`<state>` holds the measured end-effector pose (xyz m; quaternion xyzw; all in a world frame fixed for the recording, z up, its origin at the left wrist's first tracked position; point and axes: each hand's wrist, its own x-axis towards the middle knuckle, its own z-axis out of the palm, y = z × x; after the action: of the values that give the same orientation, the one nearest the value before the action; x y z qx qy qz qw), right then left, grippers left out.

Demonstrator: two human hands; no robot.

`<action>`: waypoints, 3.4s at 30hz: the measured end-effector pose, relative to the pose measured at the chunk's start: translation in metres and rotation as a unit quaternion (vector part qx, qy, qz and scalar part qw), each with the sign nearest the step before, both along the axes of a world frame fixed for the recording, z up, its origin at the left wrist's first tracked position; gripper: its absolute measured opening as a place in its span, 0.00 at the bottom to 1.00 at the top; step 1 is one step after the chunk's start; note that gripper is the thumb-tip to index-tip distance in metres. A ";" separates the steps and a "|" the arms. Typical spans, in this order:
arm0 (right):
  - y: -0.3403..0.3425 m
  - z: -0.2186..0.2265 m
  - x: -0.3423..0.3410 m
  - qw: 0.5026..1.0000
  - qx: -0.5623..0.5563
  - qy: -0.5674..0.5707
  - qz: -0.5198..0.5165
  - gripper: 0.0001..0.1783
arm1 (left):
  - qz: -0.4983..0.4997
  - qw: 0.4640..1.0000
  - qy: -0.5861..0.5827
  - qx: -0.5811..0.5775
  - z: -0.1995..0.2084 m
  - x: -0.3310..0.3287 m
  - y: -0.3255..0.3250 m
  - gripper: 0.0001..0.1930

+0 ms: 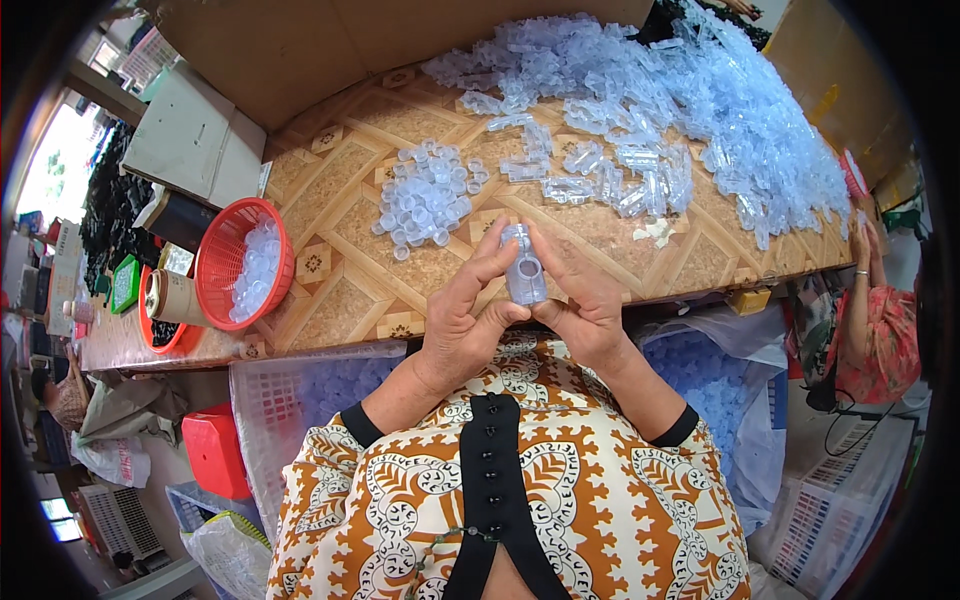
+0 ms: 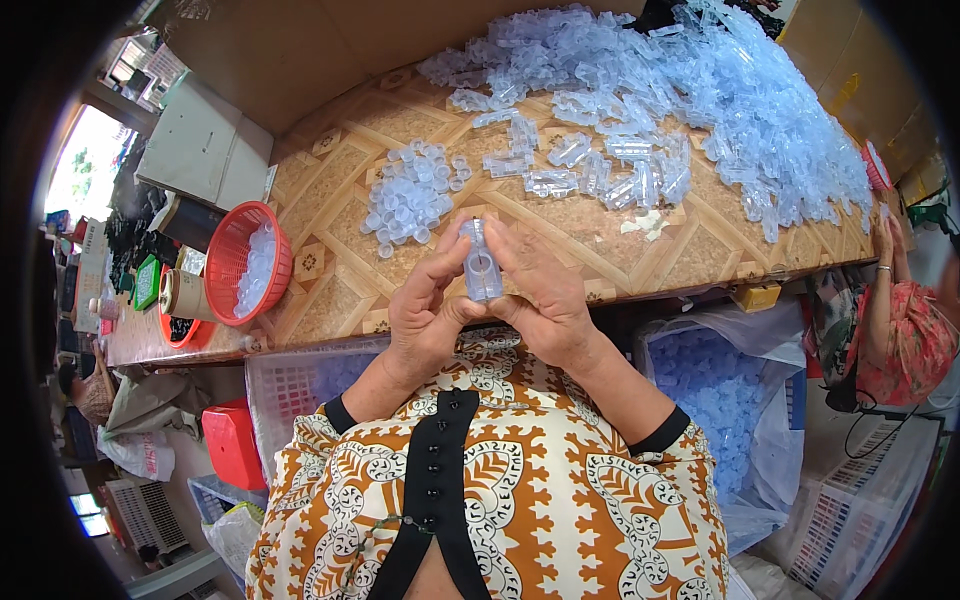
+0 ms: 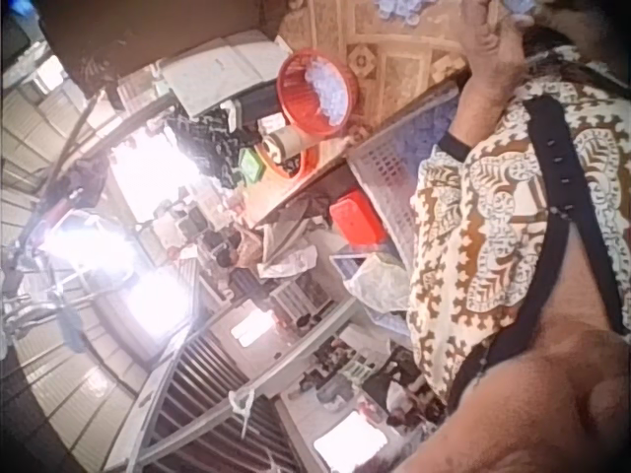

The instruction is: The person assembles small plastic components by picking up individual clear plastic pieces from the table and fitting them together by hand.

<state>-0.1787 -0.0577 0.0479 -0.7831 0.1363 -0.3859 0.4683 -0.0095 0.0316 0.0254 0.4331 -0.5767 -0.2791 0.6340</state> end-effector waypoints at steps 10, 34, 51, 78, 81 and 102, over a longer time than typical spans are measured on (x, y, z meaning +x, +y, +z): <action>-0.003 0.005 0.004 0.993 -0.108 0.024 -0.035 0.37 | -0.076 0.988 0.129 0.033 0.003 -0.001 -0.002 0.29; 0.001 0.017 0.036 0.989 0.001 0.141 -0.043 0.27 | 0.071 0.937 0.303 0.160 -0.008 0.002 0.005 0.21; -0.097 -0.037 0.092 0.904 -0.296 0.236 -0.198 0.04 | -0.019 0.955 0.223 0.195 -0.009 0.004 0.017 0.17; -0.041 0.001 0.021 0.904 0.394 -0.006 0.163 0.08 | -0.076 0.929 0.259 0.252 -0.002 -0.002 0.013 0.21; -0.039 0.004 0.021 0.928 0.338 0.054 0.149 0.08 | -0.069 0.929 0.248 0.265 -0.001 -0.004 0.013 0.21; -0.002 -0.013 0.019 0.986 0.161 0.034 0.005 0.07 | -0.042 0.950 0.220 0.218 -0.012 -0.004 0.017 0.17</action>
<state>-0.1597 -0.0600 0.0353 -0.7109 0.2089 -0.3294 0.5853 -0.0139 0.0487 0.0135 0.4639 -0.3654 -0.5127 0.6232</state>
